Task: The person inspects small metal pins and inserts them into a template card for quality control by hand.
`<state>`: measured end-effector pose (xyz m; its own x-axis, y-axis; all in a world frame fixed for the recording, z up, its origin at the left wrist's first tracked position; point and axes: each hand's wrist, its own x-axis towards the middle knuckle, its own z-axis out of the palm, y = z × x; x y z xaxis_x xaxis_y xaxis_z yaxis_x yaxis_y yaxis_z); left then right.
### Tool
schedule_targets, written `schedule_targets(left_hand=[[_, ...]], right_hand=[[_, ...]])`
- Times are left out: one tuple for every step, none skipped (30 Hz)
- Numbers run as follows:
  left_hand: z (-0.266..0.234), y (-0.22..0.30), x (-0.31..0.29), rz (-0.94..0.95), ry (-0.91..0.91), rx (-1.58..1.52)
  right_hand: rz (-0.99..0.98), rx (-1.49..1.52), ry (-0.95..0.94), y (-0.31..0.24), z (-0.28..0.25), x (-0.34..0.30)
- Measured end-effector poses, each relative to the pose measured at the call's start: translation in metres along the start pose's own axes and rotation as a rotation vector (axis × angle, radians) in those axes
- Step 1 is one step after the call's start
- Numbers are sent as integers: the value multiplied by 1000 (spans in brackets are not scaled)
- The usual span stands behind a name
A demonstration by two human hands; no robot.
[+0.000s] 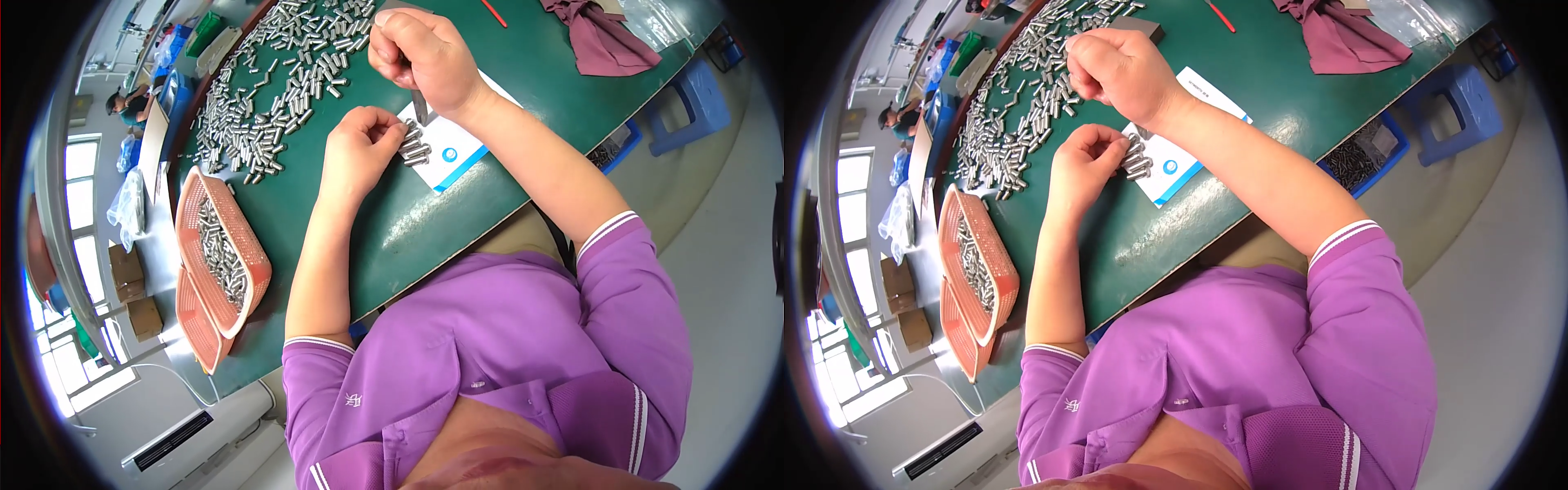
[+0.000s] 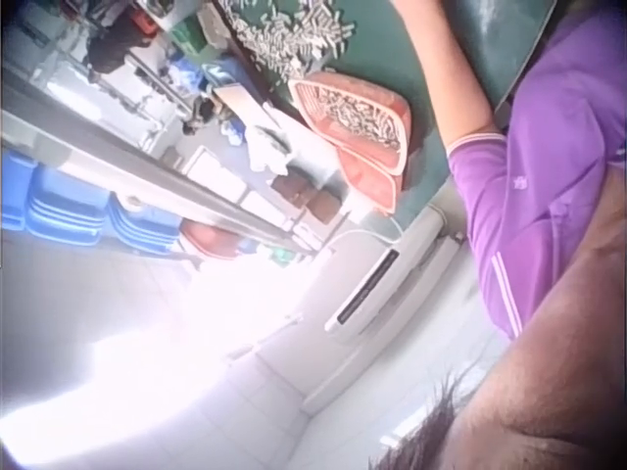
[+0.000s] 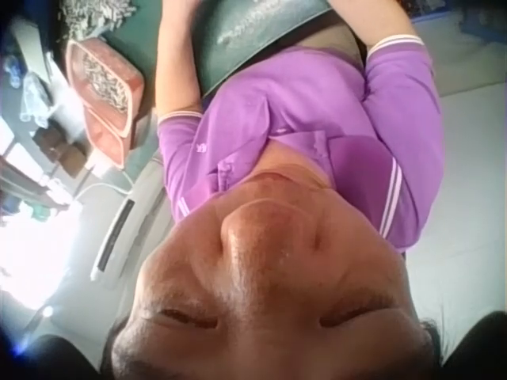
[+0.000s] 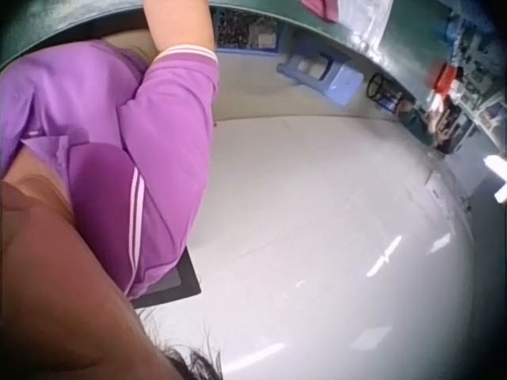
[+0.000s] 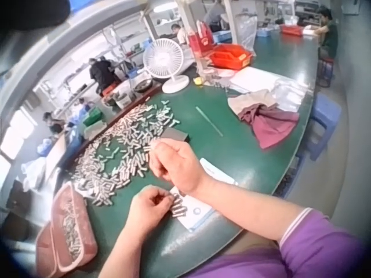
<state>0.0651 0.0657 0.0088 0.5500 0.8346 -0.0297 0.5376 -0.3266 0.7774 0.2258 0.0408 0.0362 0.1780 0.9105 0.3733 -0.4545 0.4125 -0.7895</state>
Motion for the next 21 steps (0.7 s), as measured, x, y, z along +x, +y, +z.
schedule_targets(left_hand=[[-1,-1,0,-23,-14,-13],[-2,-1,0,-48,-29,-25],[-2,-1,0,-51,-33,-26],[-2,-1,0,-52,-32,-51],[-2,0,1,-51,-34,-75],[-2,0,1,-51,-40,-74],[-1,1,1,-46,-45,-67],[-1,1,2,-41,-48,-60],[-1,0,3,-41,-52,-59],[-1,-1,4,-40,-50,-55],[-1,-2,3,-44,-47,-53],[-1,-3,3,-47,-51,-53],[-1,-2,3,-55,-52,-83],[-2,0,3,-59,-52,-112],[-1,0,3,-60,-54,-112],[-1,0,2,-66,-50,-95],[0,0,3,-69,-47,-80],[0,1,4,-68,-49,-80],[0,2,4,-65,-54,-77],[0,1,4,-67,-58,-74],[0,2,4,-71,-59,-74]], right_hand=[[-1,2,11,0,1,0],[-12,8,-3,0,2,-1],[-10,8,1,-1,2,-1],[-17,4,-13,-2,2,-1],[-27,0,-23,-3,2,-1],[-27,0,-18,2,0,0],[-48,44,-22,11,-3,3],[-69,88,-29,14,-2,6],[-70,88,-25,15,-3,7],[-69,92,-8,14,-2,6],[-63,97,9,12,1,4],[-60,98,12,8,3,2],[-34,57,31,2,5,0],[-12,16,48,-2,6,-1],[-12,17,50,-3,6,-3],[13,20,60,-4,6,-4],[36,20,71,-4,5,-4],[35,19,74,-1,4,-2],[-4,67,72,4,3,0],[-39,119,70,7,3,1],[-35,120,71,7,2,1]])
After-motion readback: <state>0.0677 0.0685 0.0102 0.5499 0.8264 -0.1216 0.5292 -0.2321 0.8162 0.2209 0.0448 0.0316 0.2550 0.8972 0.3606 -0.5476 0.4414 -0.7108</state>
